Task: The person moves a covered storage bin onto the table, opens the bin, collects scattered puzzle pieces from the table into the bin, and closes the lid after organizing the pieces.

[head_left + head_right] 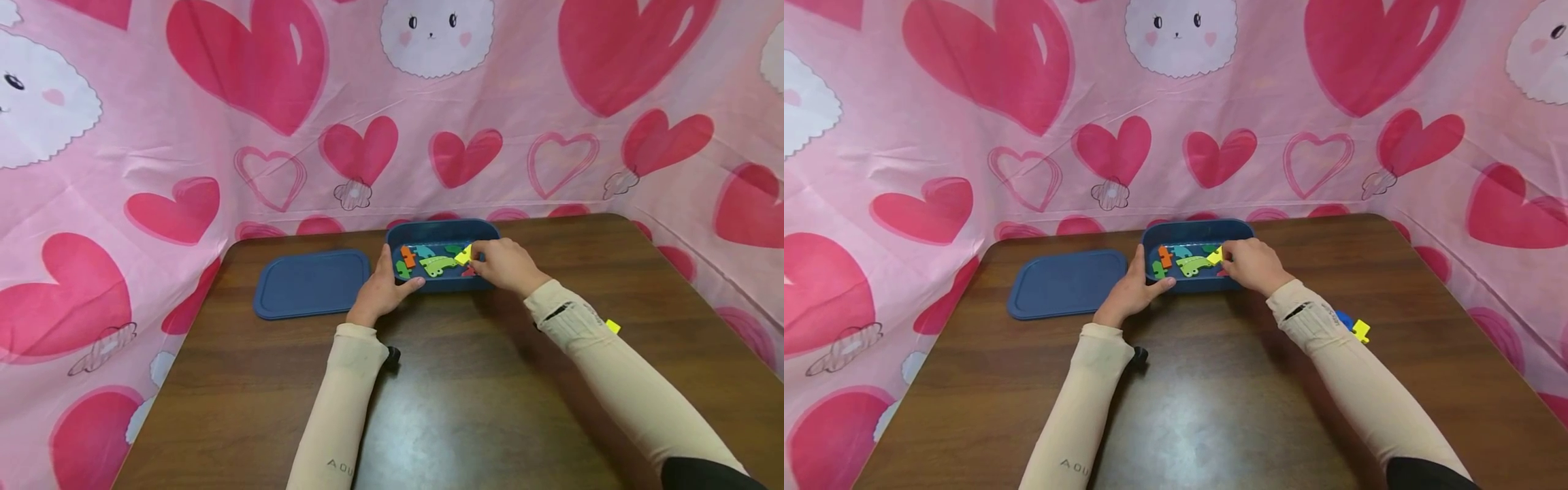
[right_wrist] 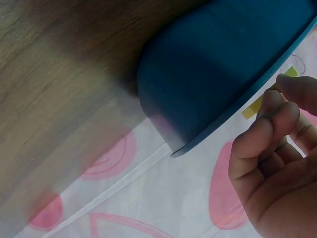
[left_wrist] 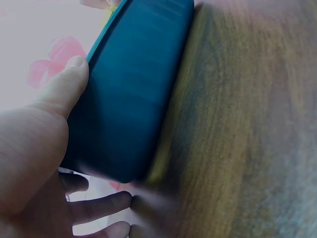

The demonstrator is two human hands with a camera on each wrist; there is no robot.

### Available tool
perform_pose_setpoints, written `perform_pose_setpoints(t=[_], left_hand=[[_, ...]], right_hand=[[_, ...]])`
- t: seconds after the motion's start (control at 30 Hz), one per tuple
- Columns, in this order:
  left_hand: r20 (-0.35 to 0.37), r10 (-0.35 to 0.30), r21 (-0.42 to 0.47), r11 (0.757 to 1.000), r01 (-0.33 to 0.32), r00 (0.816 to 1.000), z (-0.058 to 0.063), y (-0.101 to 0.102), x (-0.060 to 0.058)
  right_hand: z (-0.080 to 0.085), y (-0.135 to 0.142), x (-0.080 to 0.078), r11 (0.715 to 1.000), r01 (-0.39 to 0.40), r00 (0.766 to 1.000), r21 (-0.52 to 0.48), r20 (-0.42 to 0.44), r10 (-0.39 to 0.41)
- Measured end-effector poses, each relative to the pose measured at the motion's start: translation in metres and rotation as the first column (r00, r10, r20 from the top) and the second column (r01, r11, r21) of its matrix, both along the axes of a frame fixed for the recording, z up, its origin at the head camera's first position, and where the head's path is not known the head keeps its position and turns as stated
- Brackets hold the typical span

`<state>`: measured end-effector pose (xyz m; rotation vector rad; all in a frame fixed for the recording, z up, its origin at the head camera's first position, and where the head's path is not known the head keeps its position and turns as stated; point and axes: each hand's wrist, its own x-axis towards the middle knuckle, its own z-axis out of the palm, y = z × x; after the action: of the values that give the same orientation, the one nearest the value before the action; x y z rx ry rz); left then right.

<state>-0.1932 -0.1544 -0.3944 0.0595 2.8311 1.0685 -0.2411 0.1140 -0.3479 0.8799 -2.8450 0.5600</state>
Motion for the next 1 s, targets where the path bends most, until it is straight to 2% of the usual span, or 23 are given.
perform_pose_setpoints(t=[0.17,0.3,0.4,0.53,0.8,0.9,1.0], left_hand=[[0.003,-0.001,-0.013,1.0,0.001,1.0,0.002,0.0,0.0],[0.007,-0.003,-0.011,1.0,0.003,1.0,0.002,0.001,0.001],[0.008,-0.002,-0.001,1.0,0.002,1.0,0.002,0.001,0.001],[0.008,0.003,-0.003,1.0,-0.003,1.0,0.001,0.001,0.001],[-0.001,-0.001,0.008,1.0,0.001,1.0,0.002,0.002,-0.001],[0.004,0.003,0.005,1.0,-0.003,1.0,0.001,0.002,0.0],[0.013,0.008,0.004,1.0,-0.008,1.0,0.0,0.001,0.002]], right_hand=[[0.001,-0.002,-0.001,1.0,0.019,1.0,0.01,0.014,-0.019],[0.001,-0.001,-0.001,0.997,0.079,0.996,0.006,0.034,-0.079],[0.0,0.004,0.0,0.993,0.118,0.992,-0.003,0.04,-0.118],[-0.003,0.016,0.002,0.991,0.132,0.99,-0.005,0.045,-0.132],[0.001,0.062,0.019,0.984,0.173,0.985,-0.046,0.03,-0.172],[0.0,0.089,0.024,0.983,0.181,0.981,-0.001,0.076,-0.181],[-0.01,0.12,0.025,0.984,0.155,0.972,0.089,0.167,-0.168]])
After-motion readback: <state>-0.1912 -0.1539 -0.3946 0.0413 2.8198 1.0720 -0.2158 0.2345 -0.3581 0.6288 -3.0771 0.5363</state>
